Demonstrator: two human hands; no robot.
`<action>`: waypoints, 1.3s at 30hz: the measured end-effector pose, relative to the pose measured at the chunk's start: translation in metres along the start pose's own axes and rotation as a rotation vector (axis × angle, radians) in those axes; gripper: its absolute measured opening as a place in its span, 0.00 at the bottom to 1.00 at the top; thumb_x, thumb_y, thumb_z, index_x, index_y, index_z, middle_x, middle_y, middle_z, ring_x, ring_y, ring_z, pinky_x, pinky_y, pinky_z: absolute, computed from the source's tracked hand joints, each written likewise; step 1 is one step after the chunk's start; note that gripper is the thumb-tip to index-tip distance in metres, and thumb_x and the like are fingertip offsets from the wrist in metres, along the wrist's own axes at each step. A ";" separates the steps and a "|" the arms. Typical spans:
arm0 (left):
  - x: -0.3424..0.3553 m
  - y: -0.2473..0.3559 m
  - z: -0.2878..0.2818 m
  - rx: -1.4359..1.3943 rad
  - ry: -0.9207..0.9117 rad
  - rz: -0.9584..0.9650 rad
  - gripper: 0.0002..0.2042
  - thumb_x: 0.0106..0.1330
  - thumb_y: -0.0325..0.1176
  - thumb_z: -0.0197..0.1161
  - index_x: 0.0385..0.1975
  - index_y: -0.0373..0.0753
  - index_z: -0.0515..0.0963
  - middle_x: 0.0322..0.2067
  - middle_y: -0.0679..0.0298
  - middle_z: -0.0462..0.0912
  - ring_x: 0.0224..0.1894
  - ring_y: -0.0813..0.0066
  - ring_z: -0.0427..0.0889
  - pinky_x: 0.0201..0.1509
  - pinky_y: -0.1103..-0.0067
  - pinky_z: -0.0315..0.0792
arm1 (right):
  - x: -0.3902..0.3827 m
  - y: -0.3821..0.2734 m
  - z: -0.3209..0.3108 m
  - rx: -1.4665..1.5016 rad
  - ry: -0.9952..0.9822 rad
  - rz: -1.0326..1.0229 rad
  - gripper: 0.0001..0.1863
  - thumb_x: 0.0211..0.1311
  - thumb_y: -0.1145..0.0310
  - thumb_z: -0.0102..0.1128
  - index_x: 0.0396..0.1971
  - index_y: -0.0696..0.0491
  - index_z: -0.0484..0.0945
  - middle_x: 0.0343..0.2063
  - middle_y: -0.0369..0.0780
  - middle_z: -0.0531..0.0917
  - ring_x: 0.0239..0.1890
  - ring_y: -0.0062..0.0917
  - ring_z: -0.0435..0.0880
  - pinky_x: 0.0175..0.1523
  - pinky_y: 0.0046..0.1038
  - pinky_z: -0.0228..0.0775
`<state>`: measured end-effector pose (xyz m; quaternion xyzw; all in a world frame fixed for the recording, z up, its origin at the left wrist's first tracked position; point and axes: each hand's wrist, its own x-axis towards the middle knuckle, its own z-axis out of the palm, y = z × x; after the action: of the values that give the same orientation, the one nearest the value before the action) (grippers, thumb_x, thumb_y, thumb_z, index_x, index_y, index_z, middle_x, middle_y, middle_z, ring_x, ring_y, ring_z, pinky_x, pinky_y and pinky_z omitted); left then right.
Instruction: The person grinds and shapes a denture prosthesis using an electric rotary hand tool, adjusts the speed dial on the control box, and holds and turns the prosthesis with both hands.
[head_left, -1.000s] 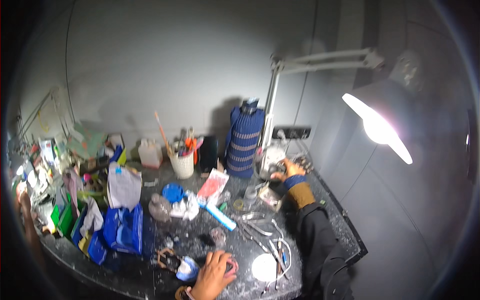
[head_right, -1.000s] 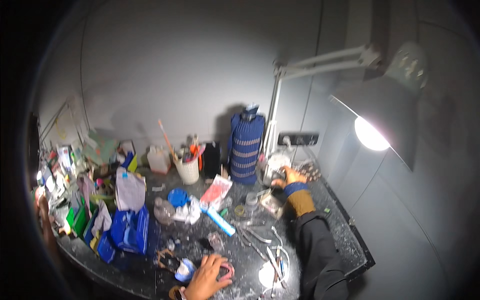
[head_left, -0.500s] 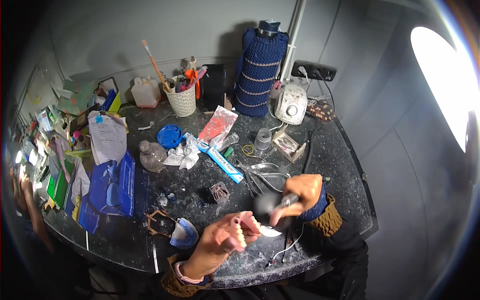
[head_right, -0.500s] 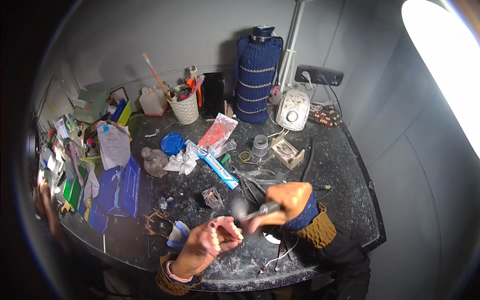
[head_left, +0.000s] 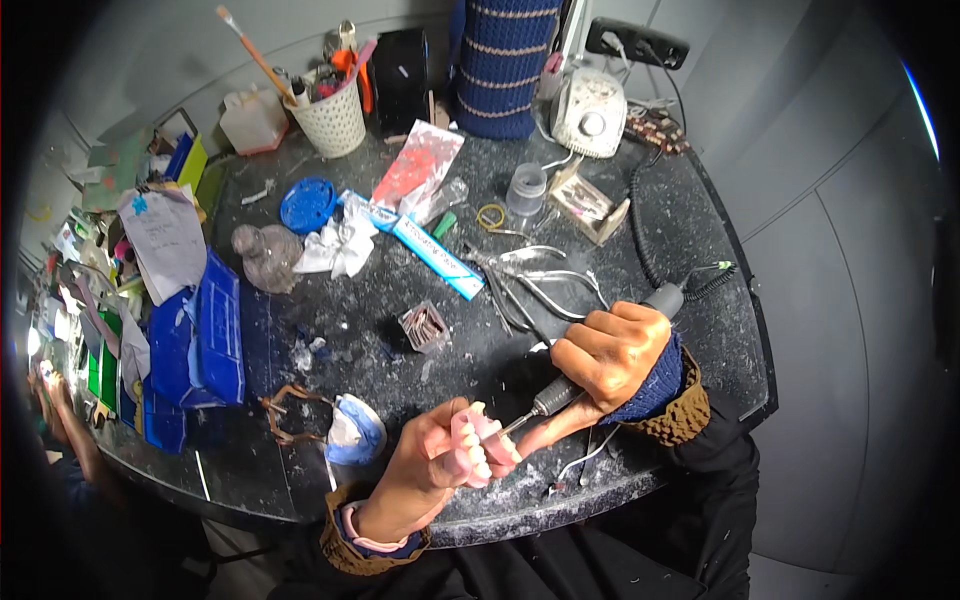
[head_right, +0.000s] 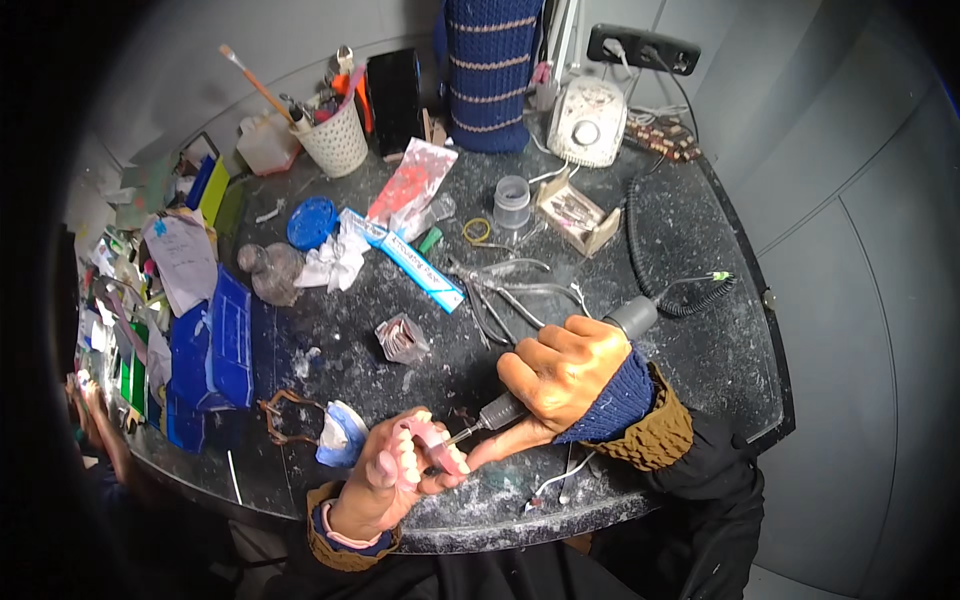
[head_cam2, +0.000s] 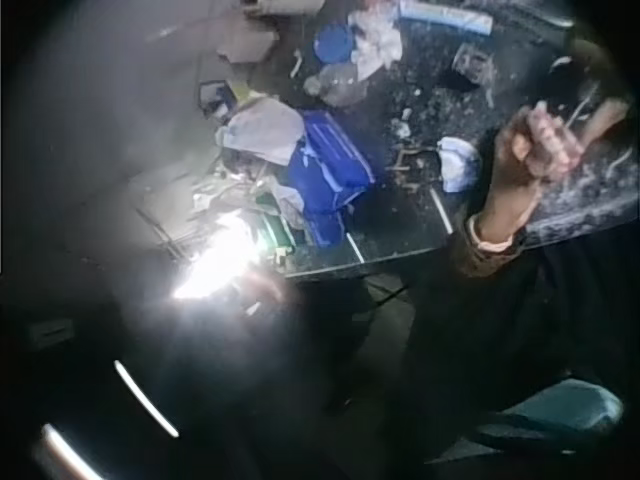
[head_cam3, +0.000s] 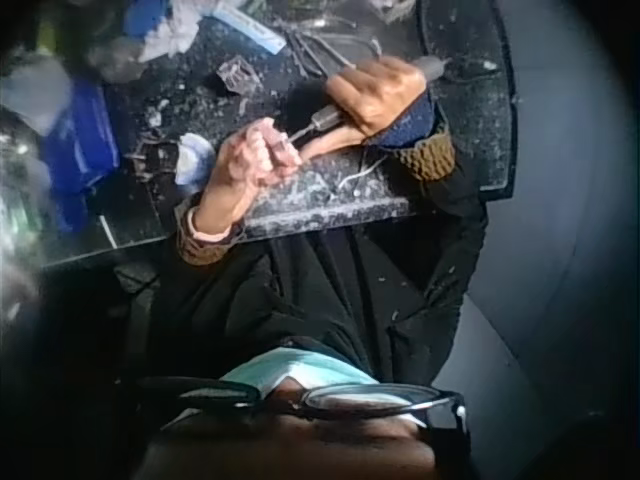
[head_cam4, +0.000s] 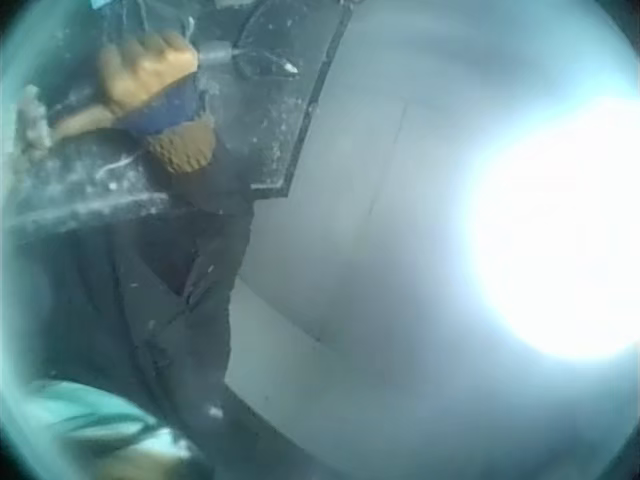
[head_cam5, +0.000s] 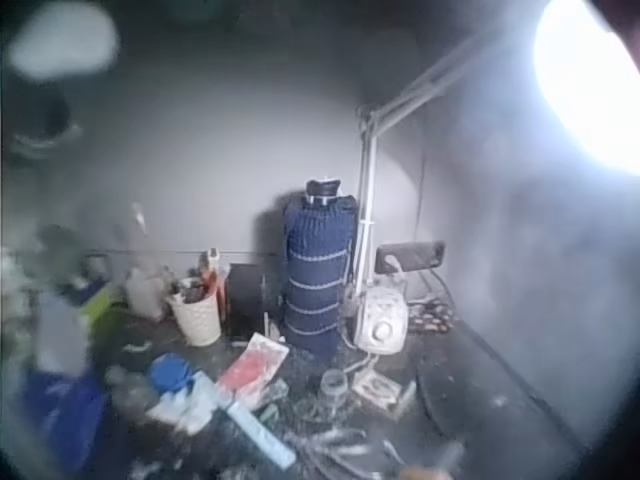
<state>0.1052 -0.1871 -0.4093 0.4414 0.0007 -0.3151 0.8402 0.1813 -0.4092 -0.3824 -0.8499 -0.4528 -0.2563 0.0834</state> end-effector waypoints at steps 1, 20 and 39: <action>0.001 -0.001 0.001 -0.048 -0.007 0.038 0.26 0.53 0.55 0.65 0.33 0.38 0.66 0.32 0.57 0.77 0.34 0.73 0.78 0.38 0.80 0.75 | 0.000 0.000 -0.001 0.010 0.005 -0.021 0.39 0.31 0.24 0.58 0.07 0.47 0.57 0.07 0.30 0.58 0.09 0.20 0.61 0.16 0.22 0.46; -0.002 -0.011 -0.001 -0.163 -0.019 0.015 0.21 0.53 0.42 0.70 0.35 0.35 0.67 0.32 0.56 0.79 0.34 0.75 0.80 0.33 0.83 0.76 | -0.006 -0.002 0.000 0.014 0.073 -0.117 0.35 0.39 0.28 0.56 0.09 0.48 0.60 0.09 0.30 0.59 0.10 0.19 0.63 0.17 0.22 0.49; 0.002 -0.016 -0.004 -0.078 -0.036 0.021 0.23 0.57 0.50 0.64 0.35 0.35 0.68 0.31 0.61 0.76 0.35 0.73 0.80 0.36 0.82 0.77 | -0.010 0.003 0.002 0.028 0.074 -0.114 0.35 0.42 0.28 0.53 0.11 0.49 0.60 0.10 0.31 0.60 0.12 0.20 0.64 0.19 0.22 0.53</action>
<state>0.0995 -0.1920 -0.4240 0.4028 -0.0067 -0.3136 0.8599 0.1795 -0.4171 -0.3890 -0.8116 -0.5004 -0.2855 0.0972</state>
